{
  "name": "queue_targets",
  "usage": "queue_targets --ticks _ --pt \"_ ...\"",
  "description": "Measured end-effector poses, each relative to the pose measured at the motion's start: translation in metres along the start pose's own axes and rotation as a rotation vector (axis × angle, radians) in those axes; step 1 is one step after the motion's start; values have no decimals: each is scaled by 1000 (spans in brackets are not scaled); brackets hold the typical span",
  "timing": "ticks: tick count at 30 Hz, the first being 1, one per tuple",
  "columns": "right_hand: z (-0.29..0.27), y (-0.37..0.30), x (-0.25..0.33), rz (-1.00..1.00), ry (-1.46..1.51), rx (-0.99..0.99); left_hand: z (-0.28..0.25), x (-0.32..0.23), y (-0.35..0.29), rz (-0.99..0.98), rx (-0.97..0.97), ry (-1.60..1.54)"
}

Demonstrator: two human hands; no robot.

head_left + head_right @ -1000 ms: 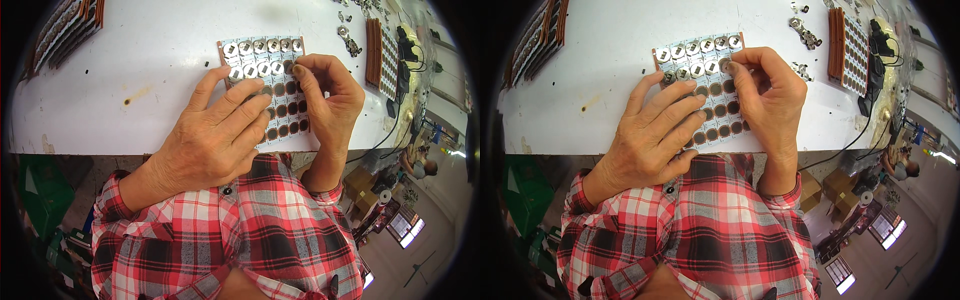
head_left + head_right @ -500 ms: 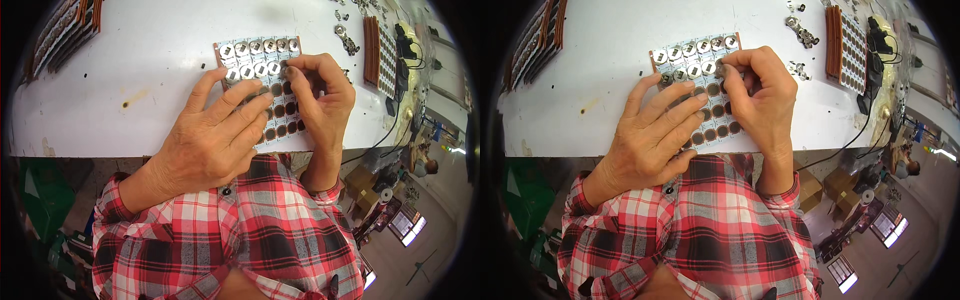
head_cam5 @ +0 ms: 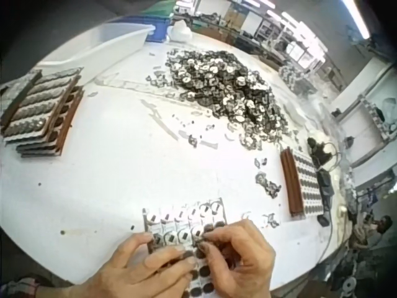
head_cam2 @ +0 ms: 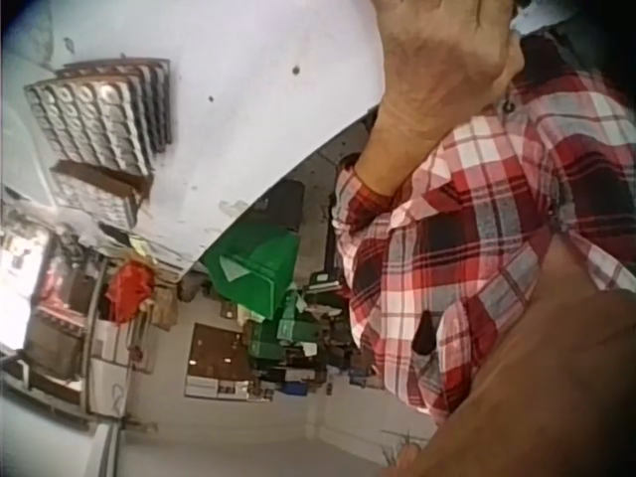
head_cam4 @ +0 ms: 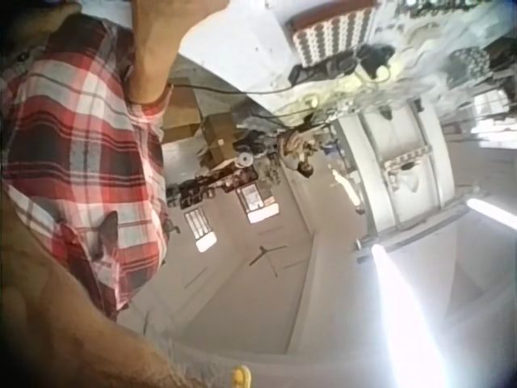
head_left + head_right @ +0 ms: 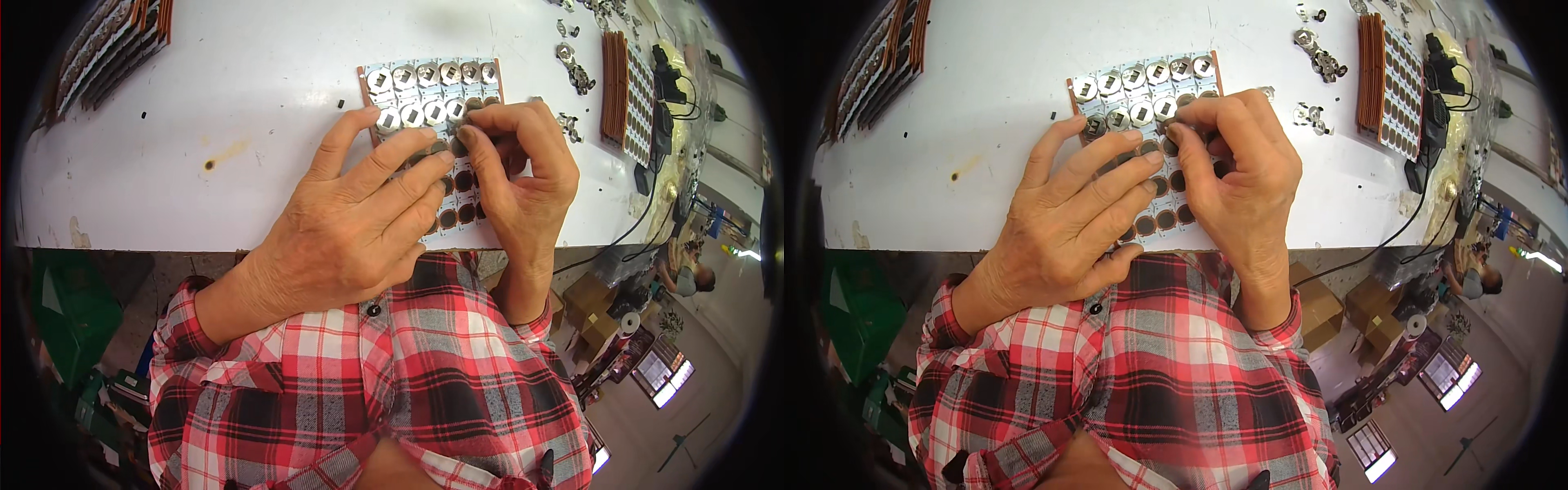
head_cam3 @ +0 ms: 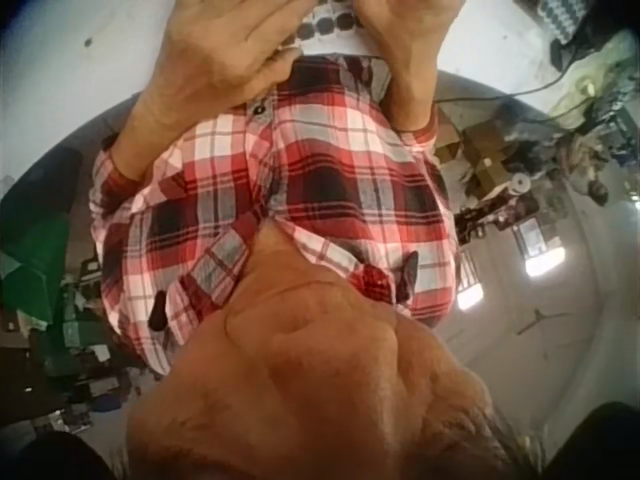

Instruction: The person assembles small metal components into a grid-like tray by hand, placing them onto a workbench.

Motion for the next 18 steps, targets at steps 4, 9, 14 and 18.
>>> queue_targets --ticks 4,9,14,18 --pt "-4 0 4 48 28 37 -1 -1 -2 -3 18 0" --pt "-9 4 -6 332 266 27 -1 2 -2 -15 16 -7" --pt "-9 15 -21 299 274 115 0 -1 -3 -15 -5 -9" --pt "-5 22 -12 152 135 184 0 -1 -4 -14 0 -4"
Point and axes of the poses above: each hand's wrist, its own y-axis towards the middle knuckle, its own z-axis out of the palm, x = y × z, the point moved 5 cm from there along y, towards the middle knuckle, and after that the axes turned 15 degrees about -x, right-handed, at the moved point
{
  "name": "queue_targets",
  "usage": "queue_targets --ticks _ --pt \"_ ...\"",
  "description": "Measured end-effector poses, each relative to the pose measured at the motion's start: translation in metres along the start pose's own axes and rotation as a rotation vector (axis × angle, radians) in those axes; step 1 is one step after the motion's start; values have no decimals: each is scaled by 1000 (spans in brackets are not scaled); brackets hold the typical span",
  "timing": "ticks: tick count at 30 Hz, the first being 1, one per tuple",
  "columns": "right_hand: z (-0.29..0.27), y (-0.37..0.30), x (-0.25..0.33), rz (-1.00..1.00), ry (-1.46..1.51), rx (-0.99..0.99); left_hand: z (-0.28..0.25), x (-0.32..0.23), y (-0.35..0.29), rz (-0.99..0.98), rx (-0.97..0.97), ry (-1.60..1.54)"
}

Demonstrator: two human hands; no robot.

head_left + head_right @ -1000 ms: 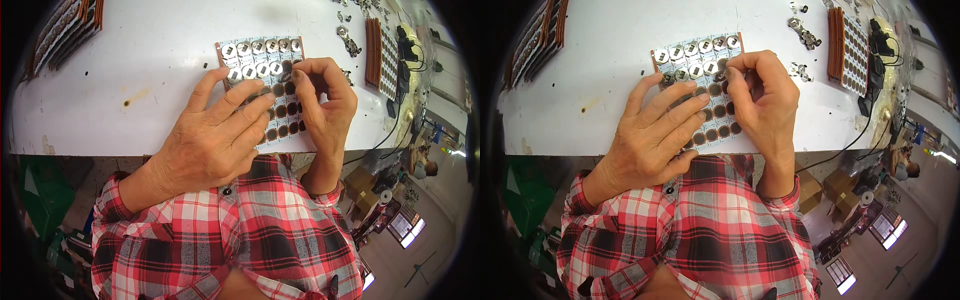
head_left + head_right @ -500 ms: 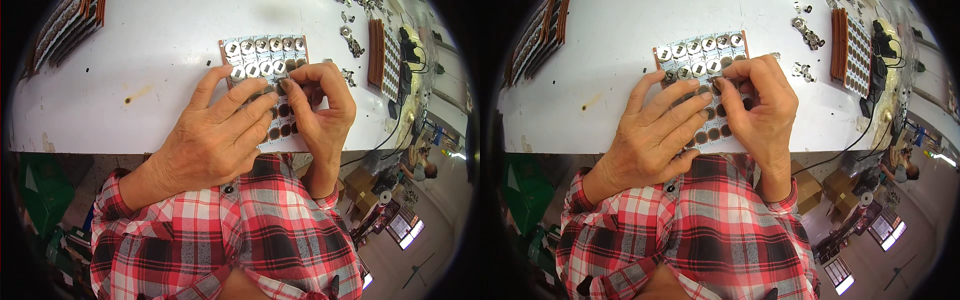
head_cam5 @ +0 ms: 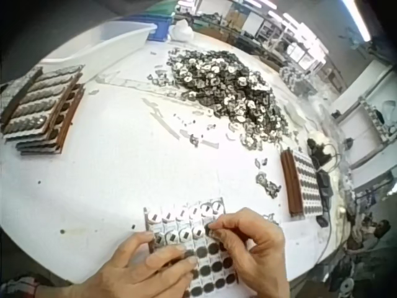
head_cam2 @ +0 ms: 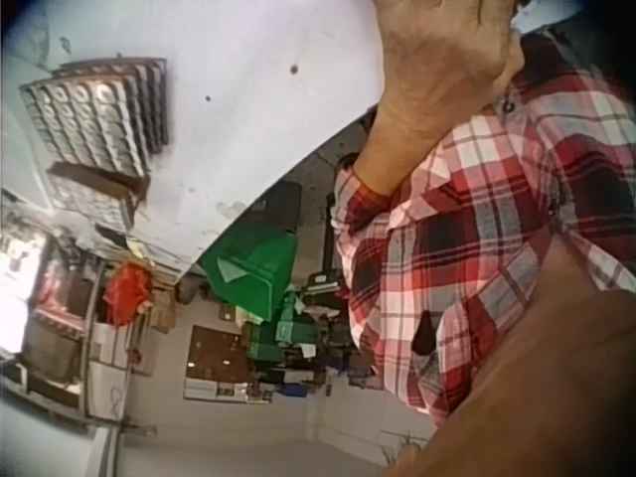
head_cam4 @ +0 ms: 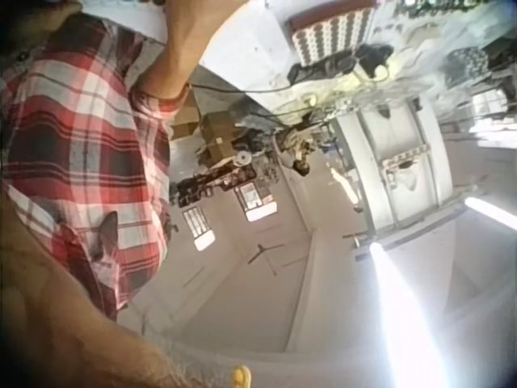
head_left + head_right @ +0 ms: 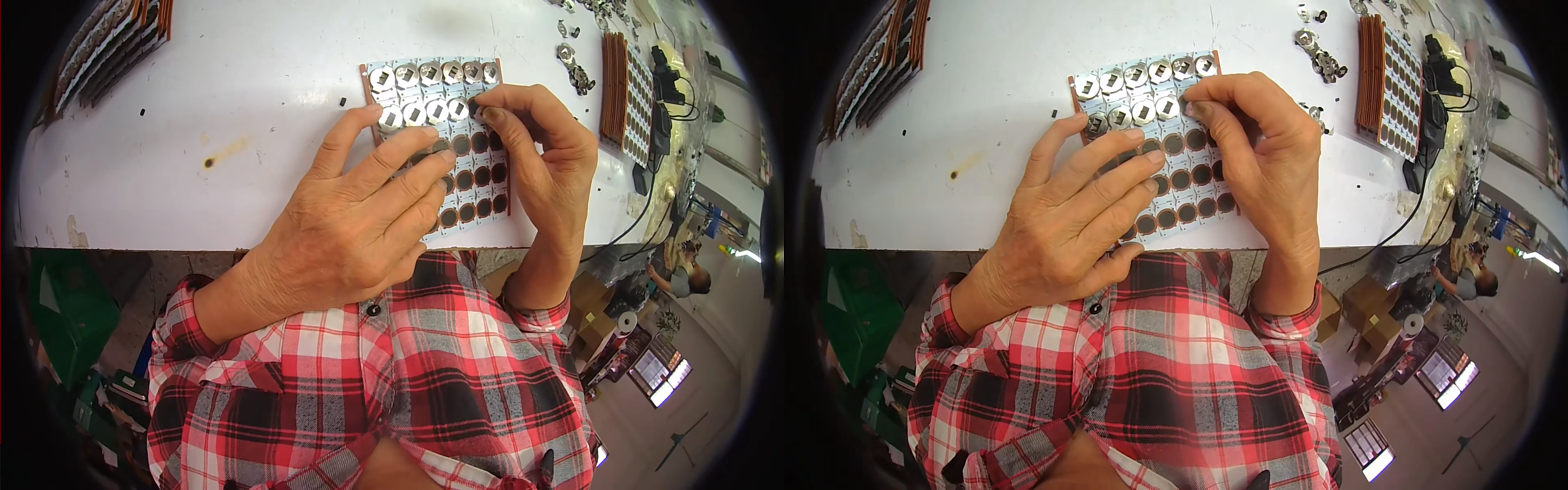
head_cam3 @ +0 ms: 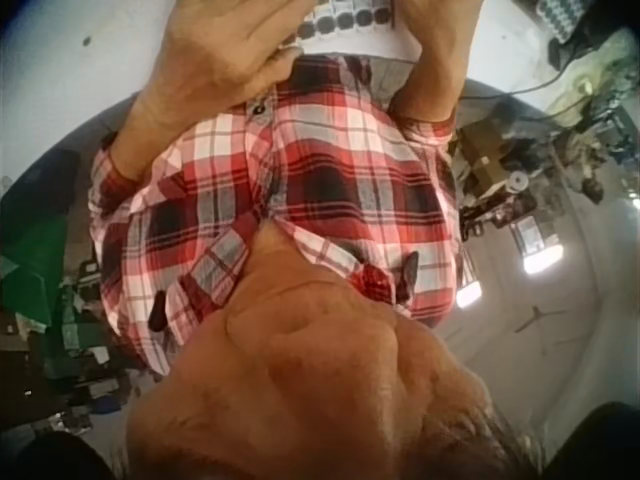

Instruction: The person assembles small metal components into a grid-like tray by hand, placing them onto a workbench.

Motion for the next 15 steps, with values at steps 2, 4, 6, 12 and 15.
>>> queue_targets --ticks 2,4,6,12,15 --pt "1 2 4 -47 -50 25 -1 0 0 2 -7 5" --pt "2 4 4 -64 -84 45 -1 0 0 -1 -4 6" --pt "3 5 5 -90 -86 40 -1 1 0 -4 0 9" --pt "6 -2 3 15 -137 -84 -1 1 -1 -4 -1 5" --pt "6 -2 -3 -53 -81 -113 -1 1 0 -11 7 -2"
Point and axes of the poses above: each hand's wrist, its own y-axis towards the middle knuckle, its own z-axis out of the palm, x = y × z, the point moved 5 cm from there along y, towards the middle knuckle, and after that the axes turned 15 degrees about -x, right-handed, at the moved point
